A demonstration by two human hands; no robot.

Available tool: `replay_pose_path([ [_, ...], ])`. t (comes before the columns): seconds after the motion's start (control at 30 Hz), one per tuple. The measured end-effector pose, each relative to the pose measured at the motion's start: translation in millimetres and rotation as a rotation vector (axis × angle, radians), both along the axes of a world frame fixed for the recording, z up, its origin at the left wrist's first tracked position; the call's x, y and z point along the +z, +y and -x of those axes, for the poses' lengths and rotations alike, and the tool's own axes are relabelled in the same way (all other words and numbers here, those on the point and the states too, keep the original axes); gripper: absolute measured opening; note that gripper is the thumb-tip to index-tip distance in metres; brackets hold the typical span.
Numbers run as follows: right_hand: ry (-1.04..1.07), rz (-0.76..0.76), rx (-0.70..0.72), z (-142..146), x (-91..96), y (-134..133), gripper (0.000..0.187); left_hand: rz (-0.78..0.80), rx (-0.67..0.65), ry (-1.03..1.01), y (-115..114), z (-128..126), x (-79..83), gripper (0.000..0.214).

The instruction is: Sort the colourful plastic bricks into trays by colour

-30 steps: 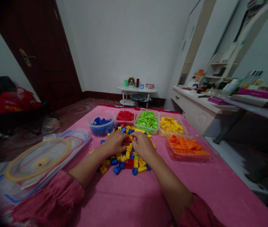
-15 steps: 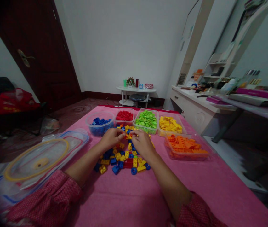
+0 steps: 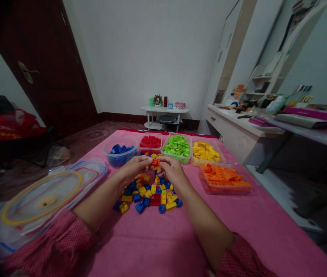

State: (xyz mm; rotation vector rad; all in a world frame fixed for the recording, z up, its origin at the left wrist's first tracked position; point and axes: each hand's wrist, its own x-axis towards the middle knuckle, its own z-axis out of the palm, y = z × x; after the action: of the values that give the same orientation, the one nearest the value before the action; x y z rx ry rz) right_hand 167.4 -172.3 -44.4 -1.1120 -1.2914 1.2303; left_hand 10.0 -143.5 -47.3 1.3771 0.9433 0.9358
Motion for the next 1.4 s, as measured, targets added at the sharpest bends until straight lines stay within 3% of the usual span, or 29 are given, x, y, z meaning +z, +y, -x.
replay_pose_path([
  [0.17, 0.026, -0.075, 0.022, 0.3, 3.8, -2.7, 0.030, 0.063, -0.027, -0.101, -1.2, -3.2, -2.1, 0.042],
  [0.47, 0.002, -0.095, -0.099, -1.1, 0.9, 0.4, 0.034, -0.104, 0.165, -0.034, -2.9, -5.7, 3.9, 0.036],
  [0.7, -0.254, -0.125, 0.049, 2.2, 9.0, -10.7, 0.024, -0.182, 0.108, -0.043, -3.7, -10.3, 2.4, 0.044],
  [0.9, -0.277, -0.112, 0.121, 4.2, 19.3, -17.9, 0.025, -0.294, 0.049, 0.017, -4.2, -10.0, -0.1, 0.049],
  [1.07, -0.324, -0.113, 0.147, -0.8, 23.8, -14.7, 0.022, -0.286, -0.031, 0.034, -12.3, -13.2, 6.6, 0.058],
  [1.13, -0.364, -0.111, 0.079, -12.5, 29.9, -10.6, 0.022, -0.281, -0.050, 0.062, -14.8, -13.3, 10.7, 0.061],
  [1.23, -0.534, -0.149, -0.151, -48.6, 45.9, -4.7, 0.023, -0.290, -0.017, 0.128, -11.2, -7.0, 13.4, 0.055],
  [1.3, -0.758, -0.259, -0.288, -83.6, 57.2, -2.4, 0.017, -0.297, 0.035, 0.176, -3.5, 1.9, 11.7, 0.048],
  [1.4, -1.230, -0.228, -0.436, -138.3, 66.5, -1.8, 0.014, -0.344, 0.132, 0.274, 10.9, 18.3, 5.1, 0.037],
])
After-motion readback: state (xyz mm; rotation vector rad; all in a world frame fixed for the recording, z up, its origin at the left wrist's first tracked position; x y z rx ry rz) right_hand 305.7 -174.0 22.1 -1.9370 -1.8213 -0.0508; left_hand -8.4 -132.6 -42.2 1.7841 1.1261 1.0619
